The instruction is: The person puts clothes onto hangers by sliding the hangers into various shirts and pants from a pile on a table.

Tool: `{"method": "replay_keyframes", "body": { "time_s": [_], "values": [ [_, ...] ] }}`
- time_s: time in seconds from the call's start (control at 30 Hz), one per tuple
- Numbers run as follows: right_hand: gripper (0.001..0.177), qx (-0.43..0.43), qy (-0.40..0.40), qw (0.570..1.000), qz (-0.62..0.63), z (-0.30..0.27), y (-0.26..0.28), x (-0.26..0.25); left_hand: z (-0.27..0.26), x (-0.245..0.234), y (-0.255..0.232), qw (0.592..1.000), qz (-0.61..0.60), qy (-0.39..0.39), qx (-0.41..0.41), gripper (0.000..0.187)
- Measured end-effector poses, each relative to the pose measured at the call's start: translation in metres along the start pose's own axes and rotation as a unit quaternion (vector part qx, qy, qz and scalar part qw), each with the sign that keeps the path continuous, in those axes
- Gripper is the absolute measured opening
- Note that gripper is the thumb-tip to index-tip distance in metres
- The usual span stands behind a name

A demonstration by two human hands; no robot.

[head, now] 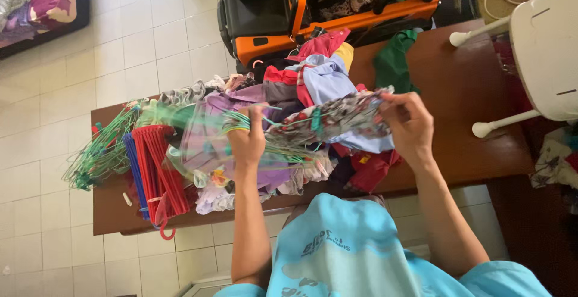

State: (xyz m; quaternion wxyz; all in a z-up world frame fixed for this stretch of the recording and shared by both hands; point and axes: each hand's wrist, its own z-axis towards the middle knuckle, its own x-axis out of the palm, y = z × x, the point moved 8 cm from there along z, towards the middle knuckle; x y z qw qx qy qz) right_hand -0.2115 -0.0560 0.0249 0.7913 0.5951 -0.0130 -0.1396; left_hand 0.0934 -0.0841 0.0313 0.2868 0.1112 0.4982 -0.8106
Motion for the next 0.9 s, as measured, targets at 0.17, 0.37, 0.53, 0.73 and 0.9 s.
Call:
{"method": "replay_keyframes", "body": {
  "time_s": [0.17,0.37,0.53,0.73,0.9],
  "values": [
    [0.005,-0.015,-0.100,0.995,0.017,0.001,-0.009,-0.032,-0.013,0.005,0.039,0.986,-0.092,0.025,-0.135,0.036],
    [0.009,-0.060,-0.342,0.928,0.134,-0.003,-0.035,-0.120,-0.017,-0.047,0.097,0.909,-0.218,-0.178,-0.306,0.033],
    [0.014,-0.010,-0.218,0.971,-0.103,-0.004,-0.099,-0.051,-0.011,-0.041,0.065,0.923,-0.220,-0.176,-0.263,0.028],
    [0.015,0.214,-0.134,0.955,-0.152,-0.044,-0.295,-0.026,-0.023,-0.094,0.040,0.873,-0.236,-0.333,-0.268,0.027],
    [0.016,0.295,-0.364,0.876,-0.115,-0.088,-0.343,-0.051,-0.039,-0.136,0.030,0.877,-0.262,-0.335,-0.223,0.031]
  ]
}}
